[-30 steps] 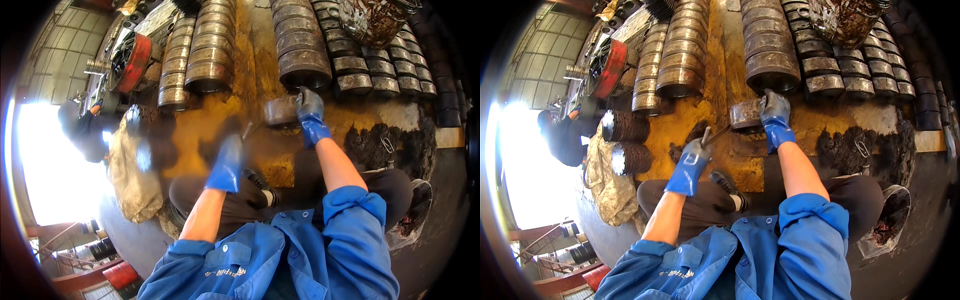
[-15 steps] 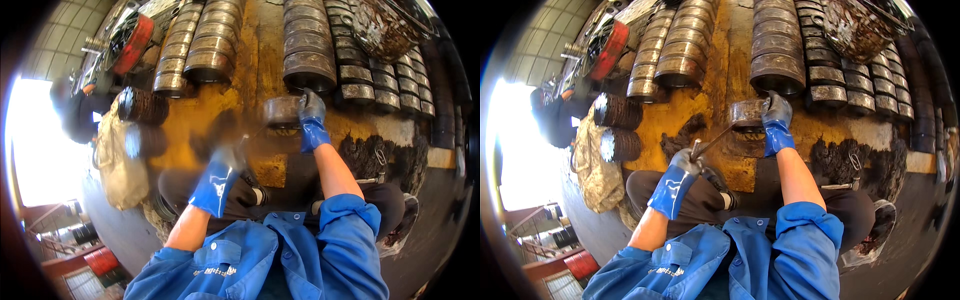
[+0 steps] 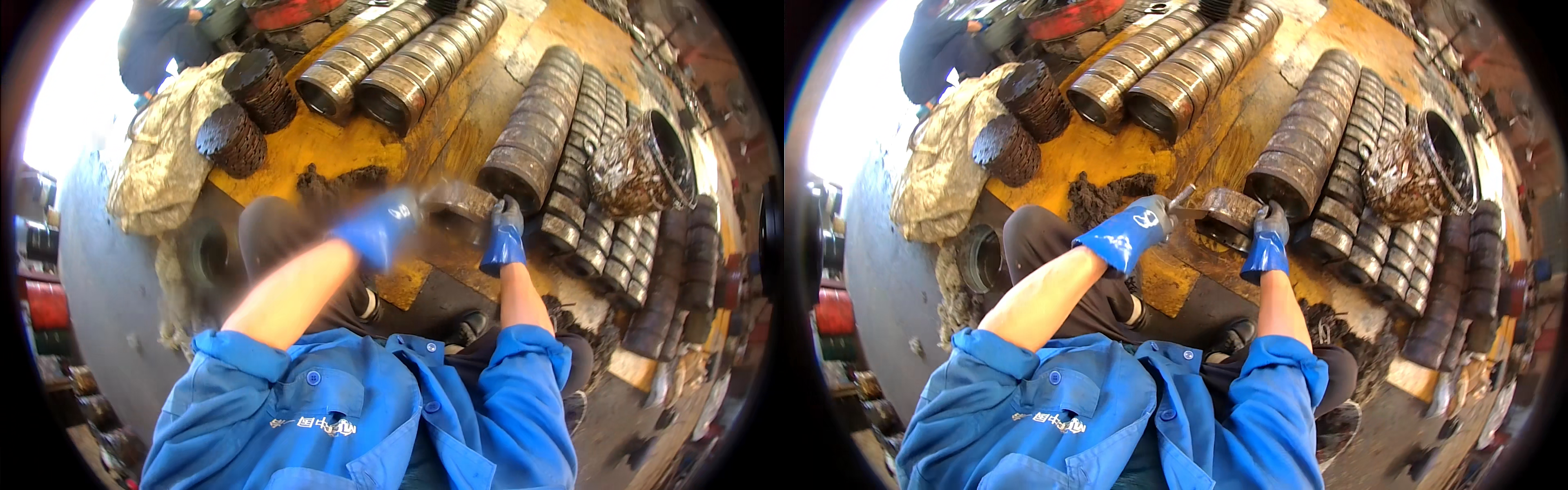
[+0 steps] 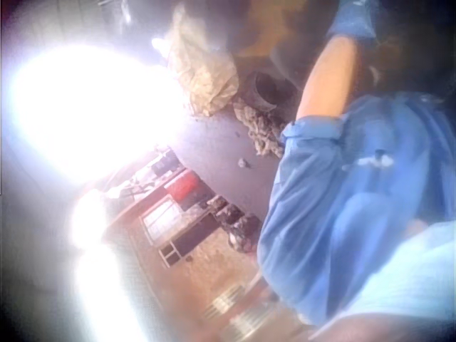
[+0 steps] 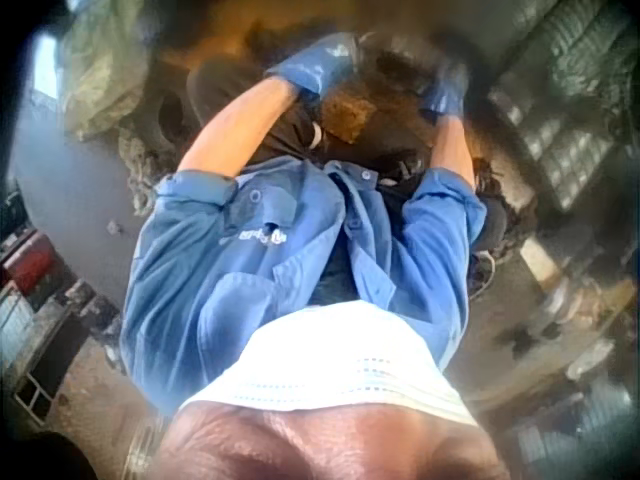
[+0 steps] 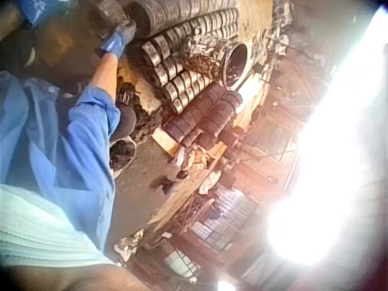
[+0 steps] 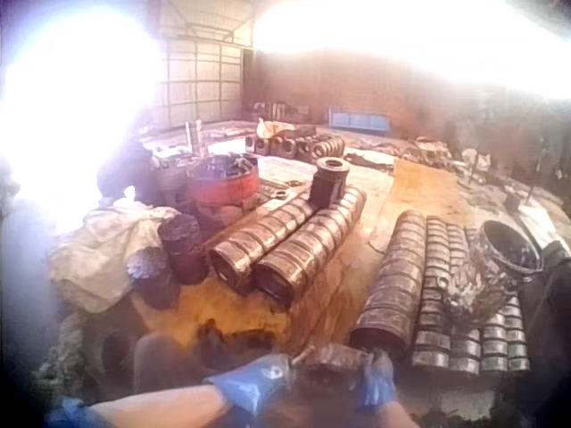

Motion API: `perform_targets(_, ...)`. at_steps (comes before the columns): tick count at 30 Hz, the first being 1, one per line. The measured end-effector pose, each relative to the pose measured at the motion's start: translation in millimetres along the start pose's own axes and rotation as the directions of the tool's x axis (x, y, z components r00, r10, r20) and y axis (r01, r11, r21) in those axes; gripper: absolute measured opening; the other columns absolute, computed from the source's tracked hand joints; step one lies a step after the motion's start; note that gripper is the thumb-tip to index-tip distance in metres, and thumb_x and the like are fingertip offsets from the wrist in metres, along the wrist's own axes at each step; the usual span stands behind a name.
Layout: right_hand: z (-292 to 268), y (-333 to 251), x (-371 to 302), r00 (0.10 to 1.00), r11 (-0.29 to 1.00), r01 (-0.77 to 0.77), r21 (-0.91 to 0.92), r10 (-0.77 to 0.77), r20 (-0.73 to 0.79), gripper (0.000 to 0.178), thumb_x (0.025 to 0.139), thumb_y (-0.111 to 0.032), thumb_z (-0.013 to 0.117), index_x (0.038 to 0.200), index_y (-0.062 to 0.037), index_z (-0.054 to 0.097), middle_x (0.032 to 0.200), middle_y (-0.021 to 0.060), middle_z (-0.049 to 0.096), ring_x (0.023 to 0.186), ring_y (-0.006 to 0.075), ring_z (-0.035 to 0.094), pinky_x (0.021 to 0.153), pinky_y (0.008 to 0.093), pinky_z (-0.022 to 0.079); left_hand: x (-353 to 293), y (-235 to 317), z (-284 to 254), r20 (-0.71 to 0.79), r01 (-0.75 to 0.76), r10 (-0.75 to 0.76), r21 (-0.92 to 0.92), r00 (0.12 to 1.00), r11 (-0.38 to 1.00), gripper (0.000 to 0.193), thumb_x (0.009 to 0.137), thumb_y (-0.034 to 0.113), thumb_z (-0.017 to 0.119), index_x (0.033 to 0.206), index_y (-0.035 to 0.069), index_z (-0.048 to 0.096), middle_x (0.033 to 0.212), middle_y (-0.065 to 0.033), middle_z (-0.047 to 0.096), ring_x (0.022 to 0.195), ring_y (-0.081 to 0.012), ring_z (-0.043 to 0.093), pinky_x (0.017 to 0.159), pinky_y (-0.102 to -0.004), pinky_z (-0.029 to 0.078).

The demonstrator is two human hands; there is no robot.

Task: The person sits on the floor and cleans cylindrical metal parts using a wire brush and a scraper. They repeatedly scrub the surfaces and scrape off debris, handling the parts one at a time.

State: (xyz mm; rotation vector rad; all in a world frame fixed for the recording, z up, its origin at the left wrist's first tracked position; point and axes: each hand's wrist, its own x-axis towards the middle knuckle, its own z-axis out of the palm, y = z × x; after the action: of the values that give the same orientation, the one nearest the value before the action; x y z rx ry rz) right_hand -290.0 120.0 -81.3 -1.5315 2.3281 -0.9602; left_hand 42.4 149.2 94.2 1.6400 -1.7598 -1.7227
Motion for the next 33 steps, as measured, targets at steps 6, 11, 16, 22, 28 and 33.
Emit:
perform_targets(6,-26,9,1,0.991,0.887,-0.055,0.459,-0.007,0.134,0.041,0.097,-0.019,0.072,0.132,0.0003,0.063,0.113,0.015,0.074,0.1,0.0207,0.069,0.091,0.0334,0.056,-10,2,23,-0.101,-0.072,0.021,-0.529,0.995,0.845,0.014,0.102,0.012,0.057,0.112,0.004,0.061,0.105,-0.0104,0.068,0.088,-0.0173,0.066,0.076,-0.0259,0.056)
perform_targets(11,-96,-96,-43,0.7,0.943,0.251,0.219,-0.333,0.632,0.055,0.094,-0.02,0.077,0.143,-0.0042,0.055,0.128,0.0151,0.07,0.116,0.0246,0.067,0.102,0.0356,0.053,-10,-25,78,-0.185,-0.179,0.063,-0.718,0.981,0.672,0.02,0.105,0.019,0.055,0.114,0.004,0.064,0.097,-0.0085,0.07,0.081,-0.0164,0.066,0.069,-0.0281,0.053)
perform_targets(16,-131,-115,-121,0.749,0.941,0.323,-0.101,-0.189,0.635,0.054,0.097,-0.037,0.06,0.145,-0.0108,0.055,0.128,0.0262,0.067,0.116,0.0439,0.066,0.102,0.0479,0.052,27,-46,183,-0.483,-0.505,0.253,-0.509,0.838,0.697,0.028,0.109,0.027,0.053,0.116,0.004,0.068,0.09,-0.0066,0.072,0.073,-0.0155,0.065,0.062,-0.0302,0.05)
perform_targets(22,-142,-92,-166,0.67,0.918,0.21,-0.338,0.117,0.733,0.059,0.095,-0.046,0.058,0.14,-0.0091,0.057,0.128,0.0249,0.067,0.119,0.0412,0.066,0.1,0.0498,0.053,-25,-18,200,-0.515,-0.537,0.37,-0.222,0.773,0.814,0.031,0.102,0.031,0.064,0.102,0.0,0.067,0.086,-0.0212,0.069,0.077,-0.037,0.064,0.07,-0.0457,0.05)
perform_targets(28,-97,-29,-193,0.728,0.854,-0.517,0.059,0.402,0.555,0.05,0.107,-0.045,0.048,0.12,-0.0028,0.072,0.101,0.0167,0.075,0.097,0.0306,0.072,0.083,0.0418,0.056,-50,16,184,-0.268,-0.304,0.304,0.045,0.914,0.952,0.033,0.104,0.026,0.052,0.116,-0.001,0.067,0.101,-0.0202,0.071,0.094,-0.0338,0.068,0.076,-0.0407,0.055)
perform_targets(33,-64,-43,-202,0.717,0.649,-0.673,0.354,0.456,0.527,0.042,0.107,-0.04,0.051,0.111,-0.0046,0.072,0.091,0.0121,0.07,0.086,0.0261,0.068,0.076,0.0386,0.055,-48,4,190,-0.305,-0.178,0.171,0.005,0.937,0.984,0.033,0.103,0.03,0.054,0.114,0.001,0.068,0.102,-0.0184,0.071,0.095,-0.0347,0.068,0.078,-0.0438,0.053)
